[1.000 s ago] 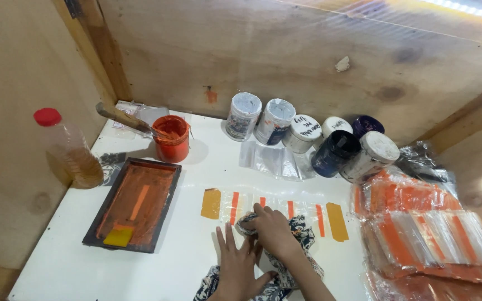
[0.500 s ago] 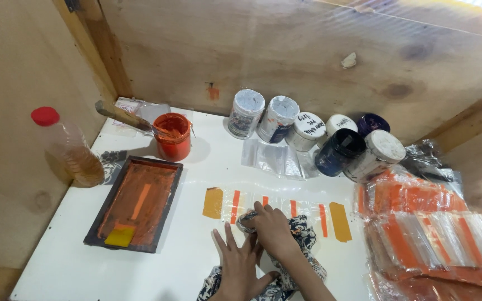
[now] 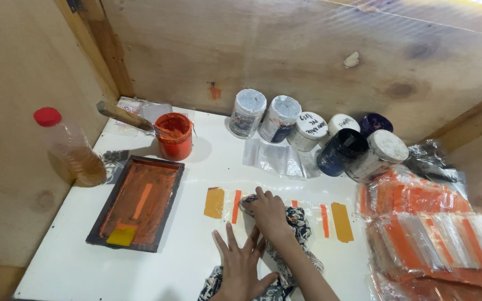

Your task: The person uses a yellow squeegee to spread orange paint evenly across a rectangular tray. They then use a patterned cloth to wipe the paint onto several small plastic bags laid out on the table. The person repeats the process of spreading paint in the tray and wiping it onto the bags.

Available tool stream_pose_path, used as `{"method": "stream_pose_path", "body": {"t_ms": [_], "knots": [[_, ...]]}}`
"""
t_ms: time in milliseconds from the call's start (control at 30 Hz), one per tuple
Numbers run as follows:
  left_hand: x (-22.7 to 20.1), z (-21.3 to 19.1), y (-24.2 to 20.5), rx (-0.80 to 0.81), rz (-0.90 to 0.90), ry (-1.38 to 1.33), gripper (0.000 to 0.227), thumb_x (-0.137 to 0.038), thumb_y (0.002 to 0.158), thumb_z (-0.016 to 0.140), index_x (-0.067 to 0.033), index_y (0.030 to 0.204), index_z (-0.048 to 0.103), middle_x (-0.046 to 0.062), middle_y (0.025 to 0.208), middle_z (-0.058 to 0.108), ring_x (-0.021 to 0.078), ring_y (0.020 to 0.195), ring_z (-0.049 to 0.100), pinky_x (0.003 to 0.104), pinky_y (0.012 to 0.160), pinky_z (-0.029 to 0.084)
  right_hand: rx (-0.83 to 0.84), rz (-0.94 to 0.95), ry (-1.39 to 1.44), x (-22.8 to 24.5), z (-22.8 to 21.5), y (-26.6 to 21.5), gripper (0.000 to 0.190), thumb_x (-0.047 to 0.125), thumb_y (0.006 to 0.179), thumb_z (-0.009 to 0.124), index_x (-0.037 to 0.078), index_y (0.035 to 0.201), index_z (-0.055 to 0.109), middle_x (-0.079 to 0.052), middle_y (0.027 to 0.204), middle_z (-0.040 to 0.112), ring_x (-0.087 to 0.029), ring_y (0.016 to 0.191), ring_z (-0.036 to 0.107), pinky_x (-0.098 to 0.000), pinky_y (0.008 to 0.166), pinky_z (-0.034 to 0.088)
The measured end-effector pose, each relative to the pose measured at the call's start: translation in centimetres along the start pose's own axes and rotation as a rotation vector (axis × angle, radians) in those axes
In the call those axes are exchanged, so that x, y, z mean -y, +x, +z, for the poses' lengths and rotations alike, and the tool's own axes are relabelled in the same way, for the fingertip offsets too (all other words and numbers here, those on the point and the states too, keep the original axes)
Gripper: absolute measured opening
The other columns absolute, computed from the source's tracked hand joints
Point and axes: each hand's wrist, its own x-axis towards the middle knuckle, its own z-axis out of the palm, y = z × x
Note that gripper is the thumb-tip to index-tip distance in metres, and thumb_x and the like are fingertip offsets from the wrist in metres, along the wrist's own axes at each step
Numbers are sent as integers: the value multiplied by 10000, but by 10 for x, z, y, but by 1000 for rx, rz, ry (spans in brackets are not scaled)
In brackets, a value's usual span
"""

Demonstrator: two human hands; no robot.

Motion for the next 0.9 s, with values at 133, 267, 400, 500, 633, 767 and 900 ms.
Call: {"method": "stream_pose_path", "body": {"t_ms": [133, 267, 400, 500, 633, 767, 900], "knots": [[1, 2, 1, -8, 13, -16, 939, -814, 885, 264, -283, 1649, 136, -34, 1740, -90, 706, 1485, -154, 917, 1106, -49, 23, 39, -18, 0, -4, 8, 538, 74, 875, 710, 405, 1295, 654, -73, 1132, 539, -266, 863, 601, -360, 599, 496], [1, 1, -1, -4, 11, -19, 926, -803, 886, 260, -303, 1653, 115, -37, 1742, -121, 690, 1494, -153, 908, 1109, -40, 14, 80, -76, -1, 3, 20, 492, 64, 866, 712, 371, 1250, 685, -63, 1102, 537, -258, 848, 602, -357, 606, 492], [1, 1, -3, 19, 6, -19, 911, -778, 895, 272, -318, 1658, 80, -23, 1744, -135, 671, 1498, -183, 901, 1117, -57, -3, 117, -95, -3, 16, 33, 295, 187, 931, 700, 283, 1209, 696, -59, 1194, 539, -257, 965, 602, -362, 680, 511], [0, 1, -5, -35, 18, -69, 903, -762, 883, 339, -329, 1645, 121, -5, 1738, -74, 664, 1496, -179, 916, 1105, -74, -102, 201, -159, -11, 28, 38, 372, 159, 902, 717, 263, 1250, 639, -58, 1136, 556, -242, 920, 614, -337, 624, 501], [1, -8, -8, 39, 1, -16, 918, -774, 890, 261, -352, 1663, -2, -31, 1745, -139, 658, 1505, -184, 904, 1117, -41, -28, 94, 16, -14, -20, -2, 634, 142, 888, 711, 282, 1463, 484, -143, 1256, 527, -319, 987, 615, -402, 680, 537], [1, 3, -2, 10, 17, -19, 944, -791, 885, 304, -324, 1665, 52, -5, 1734, -18, 667, 1501, -171, 916, 1106, -50, 158, -71, 56, 4, -62, -51, 384, 157, 969, 674, 349, 1301, 651, -155, 1317, 536, -320, 1044, 615, -436, 817, 545], [0, 16, 6, -12, -2, -3, 969, -834, 886, 285, -298, 1665, 75, 46, 1729, 20, 670, 1502, -161, 916, 1100, -37, 0, -128, 224, 9, -41, -65, 298, 133, 897, 741, 327, 1122, 769, -57, 1027, 573, -279, 883, 561, -413, 673, 485]]}}
